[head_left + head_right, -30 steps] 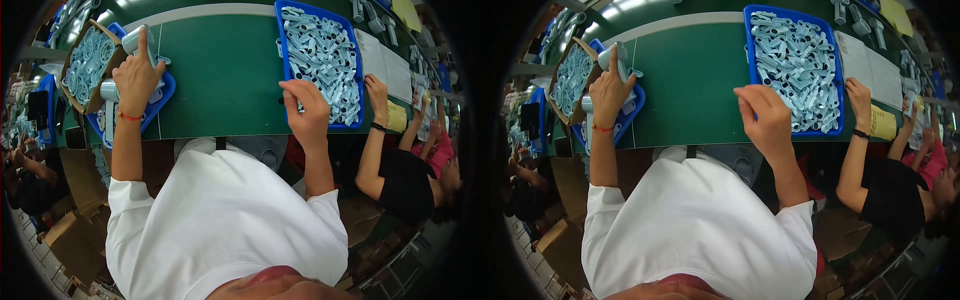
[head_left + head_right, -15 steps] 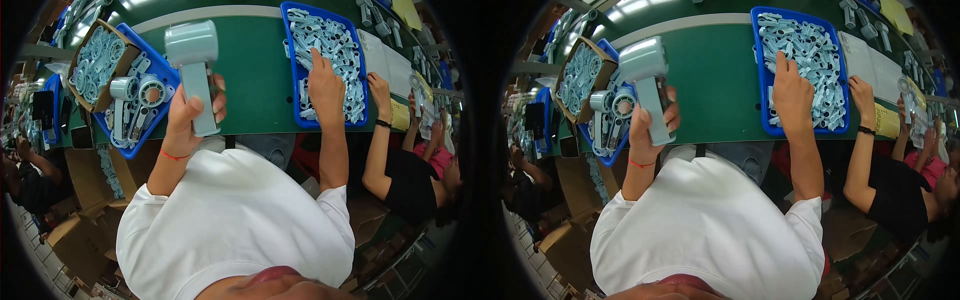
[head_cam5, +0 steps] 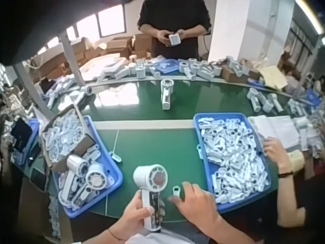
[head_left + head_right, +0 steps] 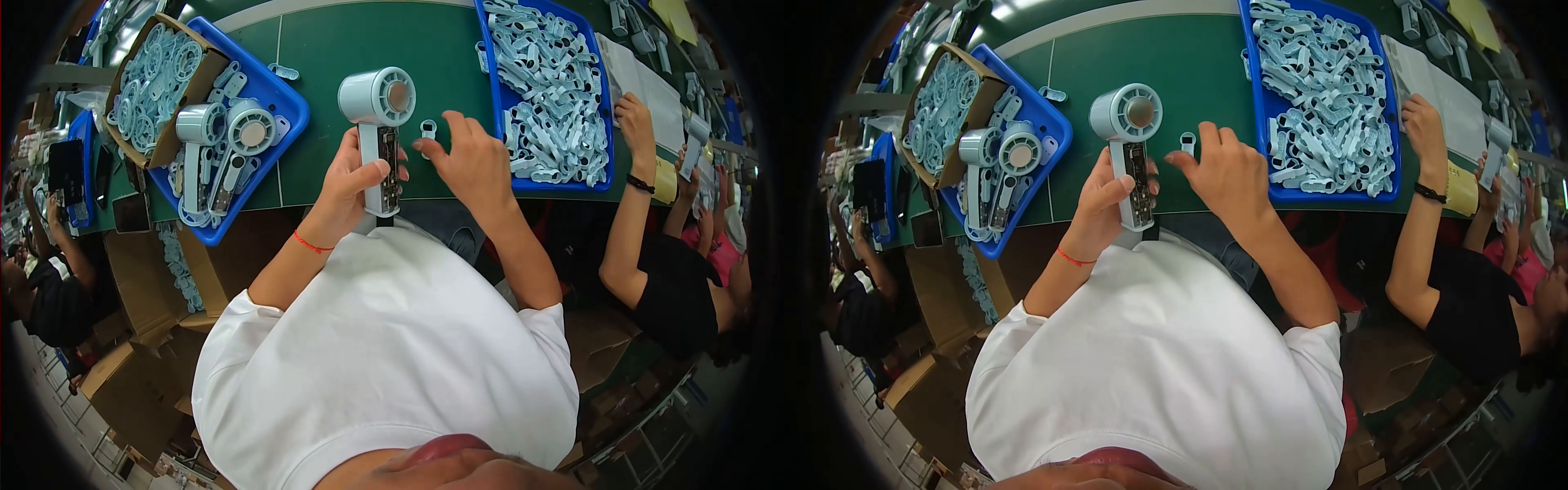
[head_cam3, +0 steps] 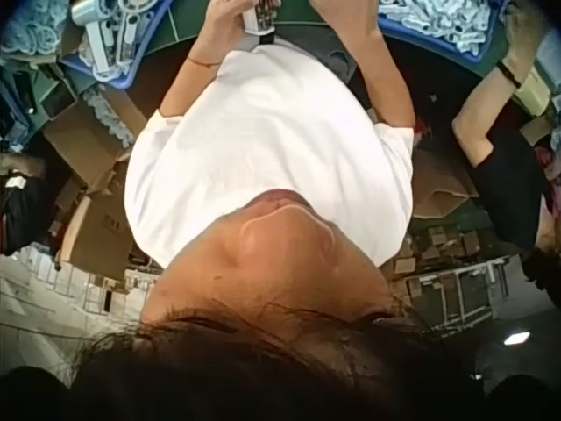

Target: The person is assembling hair dryer components, specifically attaching rings and small parts to the main body on a factory line.

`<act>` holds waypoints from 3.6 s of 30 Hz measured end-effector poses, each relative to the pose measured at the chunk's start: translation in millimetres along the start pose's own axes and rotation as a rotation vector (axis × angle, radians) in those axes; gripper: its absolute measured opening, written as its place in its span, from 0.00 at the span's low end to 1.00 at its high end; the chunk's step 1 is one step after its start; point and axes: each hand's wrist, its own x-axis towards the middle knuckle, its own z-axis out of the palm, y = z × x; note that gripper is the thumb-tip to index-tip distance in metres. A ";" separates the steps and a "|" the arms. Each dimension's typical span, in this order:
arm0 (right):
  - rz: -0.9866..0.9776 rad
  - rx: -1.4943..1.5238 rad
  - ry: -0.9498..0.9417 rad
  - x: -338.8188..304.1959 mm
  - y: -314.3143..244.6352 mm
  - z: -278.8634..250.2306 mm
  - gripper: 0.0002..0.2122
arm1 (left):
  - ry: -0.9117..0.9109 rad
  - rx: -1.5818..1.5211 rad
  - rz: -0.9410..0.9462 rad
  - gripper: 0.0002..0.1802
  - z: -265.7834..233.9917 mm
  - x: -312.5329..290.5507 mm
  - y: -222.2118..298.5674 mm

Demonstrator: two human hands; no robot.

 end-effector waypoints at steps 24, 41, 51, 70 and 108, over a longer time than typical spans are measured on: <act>0.284 1.350 0.019 -27.7 -15.5 -12.7 0.17 | -0.093 0.279 0.111 0.31 5.2 9.8 -10.8; 0.430 0.993 0.033 -27.2 -23.9 -2.9 0.13 | 0.054 1.308 0.514 0.52 10.8 8.2 -17.4; 0.502 1.061 -0.044 -21.6 -14.8 -2.6 0.11 | 0.030 1.327 0.493 0.51 12.1 7.7 -17.9; 0.429 1.022 -0.065 -21.3 -11.2 -3.6 0.11 | 0.021 1.189 0.352 0.49 10.8 14.8 -14.0; 0.525 1.110 -0.164 -15.2 -6.1 -2.6 0.10 | 0.034 1.197 0.368 0.38 16.7 18.0 -17.0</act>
